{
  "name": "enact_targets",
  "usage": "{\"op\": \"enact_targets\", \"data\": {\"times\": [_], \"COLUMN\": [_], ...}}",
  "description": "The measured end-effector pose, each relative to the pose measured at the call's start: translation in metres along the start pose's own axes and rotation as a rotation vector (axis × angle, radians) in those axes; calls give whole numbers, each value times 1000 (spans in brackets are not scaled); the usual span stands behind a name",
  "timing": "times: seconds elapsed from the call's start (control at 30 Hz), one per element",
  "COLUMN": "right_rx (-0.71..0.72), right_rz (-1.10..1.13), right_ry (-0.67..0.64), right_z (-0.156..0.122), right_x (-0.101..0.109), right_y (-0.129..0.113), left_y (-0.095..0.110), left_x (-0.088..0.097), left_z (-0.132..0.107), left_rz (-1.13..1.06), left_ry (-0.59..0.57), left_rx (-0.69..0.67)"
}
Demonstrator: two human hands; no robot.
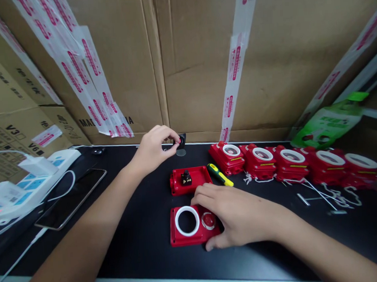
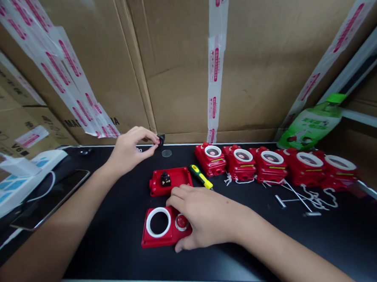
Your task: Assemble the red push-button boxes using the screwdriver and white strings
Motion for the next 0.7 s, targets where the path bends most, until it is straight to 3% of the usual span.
{"op": "enact_targets", "data": {"times": [0.17, 0.3, 0.43, 0.6, 0.7], "right_rx": [-16, -27, -12, 4, 4], "right_rz": [-8, -3, -21, -36, -54], "right_ry": [-5, -8, -6, 10, 19], "right_z": [1, 0, -1, 2, 2], "right_x": [0, -1, 0, 0, 1], "right_y": [1, 1, -1, -1, -1], "left_y": [-25, -37, -39, -40, -31], "left_x": [-52, -70, -65, -30, -14], "left_z": [-15, -23, -22, -13, -17], "left_rz": [-14, -40, -84, -79, -89], "left_ry": [-260, -349, -358, -274, -235], "left_rx": [-1, 35, 80, 174, 190]}}
Point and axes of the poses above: each hand's wrist, its own z-axis towards the middle knuckle, its own x-axis out of the back of the hand, y = z × x, the point moved 7 cm from there along z, towards the middle knuckle, and after that the axes turned 8 degrees about -x, right-handed, at the moved point
